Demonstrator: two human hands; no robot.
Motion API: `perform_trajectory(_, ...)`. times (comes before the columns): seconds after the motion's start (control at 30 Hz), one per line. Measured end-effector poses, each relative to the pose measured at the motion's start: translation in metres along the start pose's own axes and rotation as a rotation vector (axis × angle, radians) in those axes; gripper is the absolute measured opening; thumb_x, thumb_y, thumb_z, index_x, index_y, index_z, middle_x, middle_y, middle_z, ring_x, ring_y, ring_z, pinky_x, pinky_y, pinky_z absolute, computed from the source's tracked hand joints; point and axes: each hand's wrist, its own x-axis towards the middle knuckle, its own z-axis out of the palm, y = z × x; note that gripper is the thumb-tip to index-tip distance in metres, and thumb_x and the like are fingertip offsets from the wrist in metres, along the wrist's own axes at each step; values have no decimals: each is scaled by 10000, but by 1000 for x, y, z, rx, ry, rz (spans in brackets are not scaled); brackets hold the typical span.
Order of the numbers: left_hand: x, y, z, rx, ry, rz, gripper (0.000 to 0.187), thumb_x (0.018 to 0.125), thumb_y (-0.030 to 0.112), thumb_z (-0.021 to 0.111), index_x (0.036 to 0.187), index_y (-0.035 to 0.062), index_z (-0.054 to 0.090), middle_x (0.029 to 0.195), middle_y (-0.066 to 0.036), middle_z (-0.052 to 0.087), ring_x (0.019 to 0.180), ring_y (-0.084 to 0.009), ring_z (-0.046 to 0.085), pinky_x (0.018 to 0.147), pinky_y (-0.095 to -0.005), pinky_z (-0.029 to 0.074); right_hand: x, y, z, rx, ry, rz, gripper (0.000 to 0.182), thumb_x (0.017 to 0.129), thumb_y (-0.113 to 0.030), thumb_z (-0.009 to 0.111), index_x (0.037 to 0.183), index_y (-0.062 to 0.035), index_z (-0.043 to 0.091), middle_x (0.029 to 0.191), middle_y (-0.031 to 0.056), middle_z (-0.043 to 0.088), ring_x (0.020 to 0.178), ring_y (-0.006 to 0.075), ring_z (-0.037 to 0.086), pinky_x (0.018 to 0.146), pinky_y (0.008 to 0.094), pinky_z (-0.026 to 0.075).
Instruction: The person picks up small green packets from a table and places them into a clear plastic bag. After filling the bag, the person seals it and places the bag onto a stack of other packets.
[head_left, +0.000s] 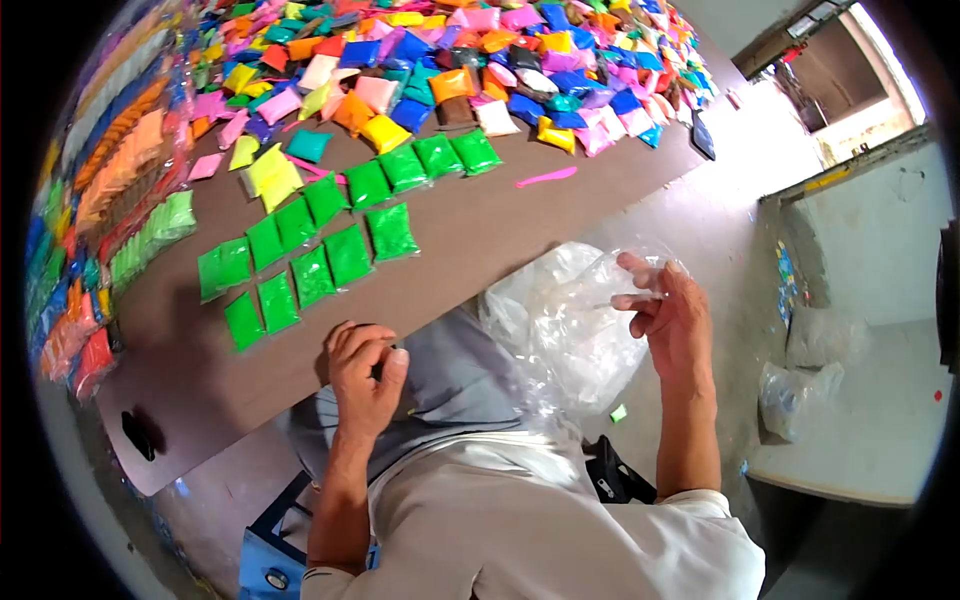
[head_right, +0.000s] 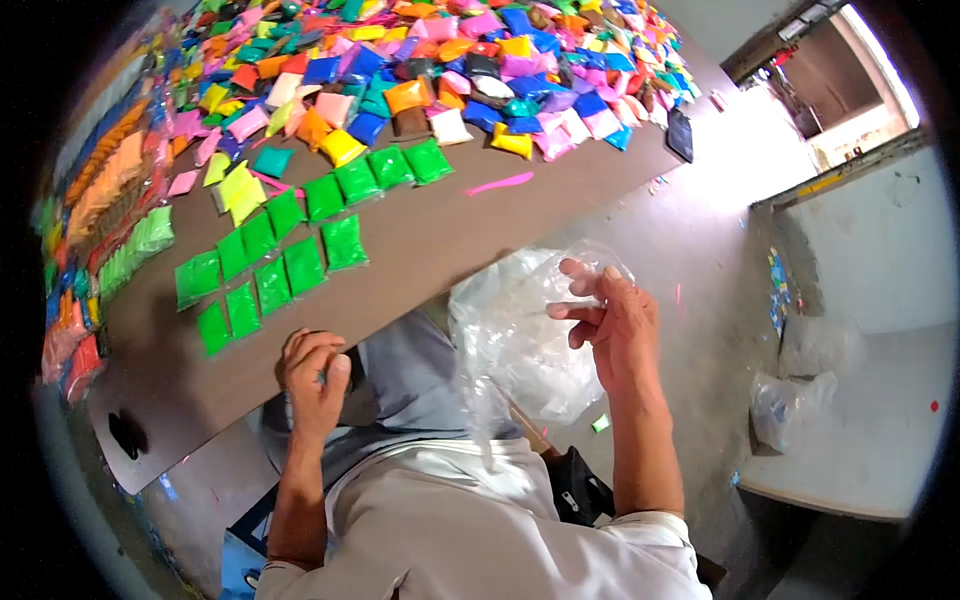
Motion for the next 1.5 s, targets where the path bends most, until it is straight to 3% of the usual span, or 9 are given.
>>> perform_trajectory(0.3,-21,3,-20,-488,-1,-247,378,935,389,568,899,14,592,1092,-187,567,1095,-289,542,943,-419,406,19,10,73,113,-248,77,368,967,-364,503,910,-18,614,1151,185,645,871,300,710,543,290,490)
perform_trajectory(0.47,-26,1,-18,-455,38,-214,446,917,465,565,927,20,608,1175,-197,535,1079,-298,548,939,-431,411,33,21,93,193,-283,143,387,976,-363,487,1024,9,580,957,102,654,910,314,694,578,341,517)
perform_trajectory(0.63,-20,12,-14,-201,-2,-161,559,867,566,586,946,14,625,1295,-214,486,1073,-317,555,957,-432,417,39,24,113,189,-249,152,376,973,-358,479,1037,-1,575,946,111,659,963,288,663,630,367,522)
perform_trajectory(0.83,-13,18,-11,-193,40,-132,605,859,575,592,1033,-5,614,1299,-217,483,1091,-335,547,962,-450,420,42,34,124,106,-215,117,384,973,-361,477,996,-6,624,978,119,674,964,220,629,701,363,513)
perform_trajectory(1.03,-7,23,-7,-212,51,-244,501,890,460,619,1024,-21,586,1264,-225,501,1125,-354,525,970,-446,414,32,39,128,7,-242,32,446,958,-408,502,951,8,665,996,129,676,970,210,621,757,362,509)
perform_trajectory(1.13,-4,23,-7,-112,66,-179,449,901,410,621,1002,-26,580,1201,-219,547,1127,-375,521,969,-453,409,29,39,126,-11,-247,21,466,951,-420,508,964,17,668,999,140,674,982,221,622,783,369,511)
perform_trajectory(1.33,-5,24,-18,-94,96,-329,359,984,281,490,1027,-61,587,1095,-238,594,1117,-385,531,959,-437,410,16,25,124,-7,-233,21,487,962,-415,494,980,43,656,1035,161,665,1008,236,616,798,378,508)
perform_trajectory(1.37,-10,16,-19,-53,110,-328,354,1008,225,430,1065,-84,591,1079,-247,596,1042,-378,572,912,-425,441,13,22,122,4,-239,18,490,963,-416,493,989,48,650,1047,164,661,1016,240,614,803,383,505)
perform_trajectory(1.5,-24,-8,-20,-65,131,-370,418,1038,277,389,1135,-74,594,998,-140,642,822,-215,645,757,-314,513,10,14,114,42,-272,127,503,955,-450,508,1075,28,613,1092,164,651,1074,274,597,833,419,485)
